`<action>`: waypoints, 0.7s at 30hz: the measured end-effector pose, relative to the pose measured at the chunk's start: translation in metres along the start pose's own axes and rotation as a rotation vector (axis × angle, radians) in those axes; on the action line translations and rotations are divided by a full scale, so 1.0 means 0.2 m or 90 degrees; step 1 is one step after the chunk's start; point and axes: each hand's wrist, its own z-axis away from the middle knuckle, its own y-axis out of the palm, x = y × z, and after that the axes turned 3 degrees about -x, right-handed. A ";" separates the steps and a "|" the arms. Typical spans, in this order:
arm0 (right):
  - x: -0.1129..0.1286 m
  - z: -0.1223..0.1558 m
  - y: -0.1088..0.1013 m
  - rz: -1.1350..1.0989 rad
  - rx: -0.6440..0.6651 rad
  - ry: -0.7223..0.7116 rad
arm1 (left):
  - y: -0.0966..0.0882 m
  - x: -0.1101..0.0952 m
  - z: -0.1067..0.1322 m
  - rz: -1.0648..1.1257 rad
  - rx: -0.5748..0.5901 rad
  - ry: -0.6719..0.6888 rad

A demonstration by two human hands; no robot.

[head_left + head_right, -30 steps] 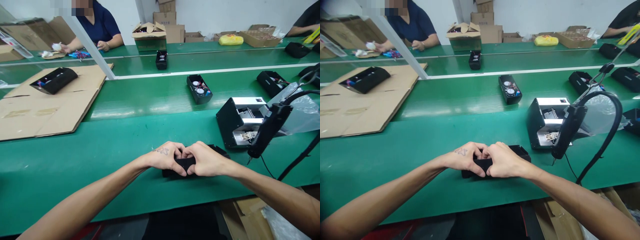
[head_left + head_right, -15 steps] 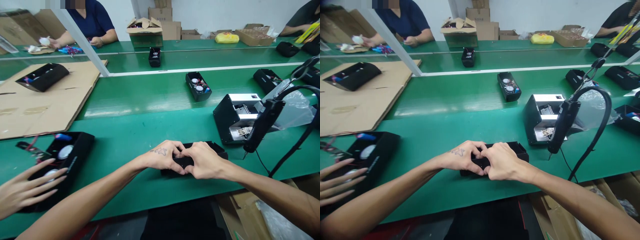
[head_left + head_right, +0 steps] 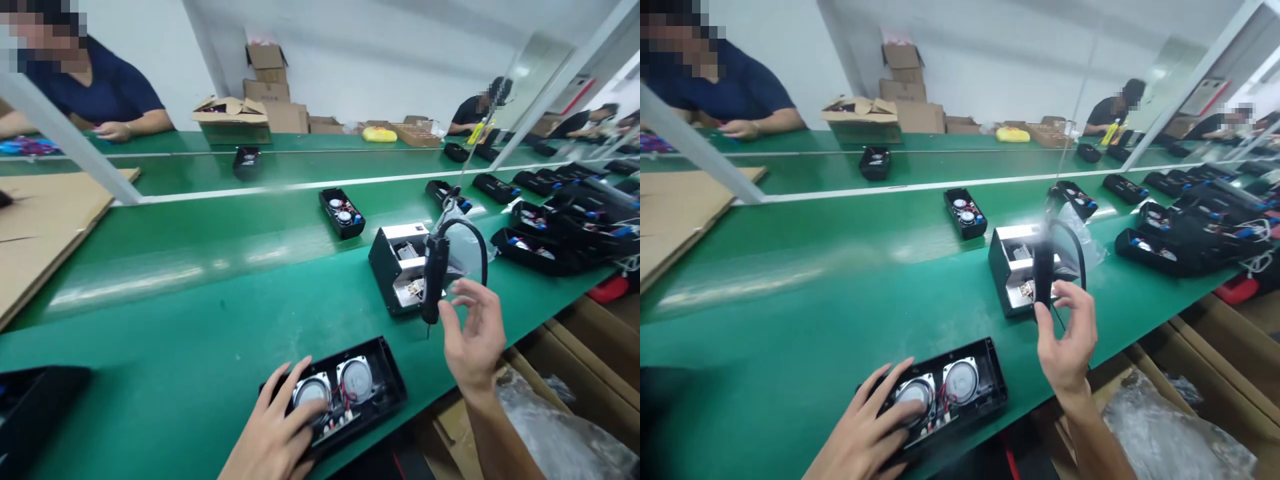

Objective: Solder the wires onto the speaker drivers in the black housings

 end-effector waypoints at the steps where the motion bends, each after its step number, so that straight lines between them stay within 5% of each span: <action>1: -0.08 -0.02 0.00 0.046 -0.009 0.036 | 0.02 -0.01 0.02 -0.016 -0.015 0.009; 5: -0.31 -0.07 0.07 0.079 0.107 0.154 | 0.00 -0.04 0.01 -0.017 -0.008 0.002; 9: -0.39 -0.02 0.10 -0.069 0.051 0.172 | -0.02 -0.05 0.00 -0.002 0.011 -0.012; 15: -0.32 -0.02 0.03 -0.284 0.064 0.242 | 0.02 -0.04 0.04 -0.002 -0.012 -0.024; 21: -0.16 -0.28 0.02 -0.408 -0.160 0.158 | 0.12 -0.03 -0.02 0.002 -0.099 -0.018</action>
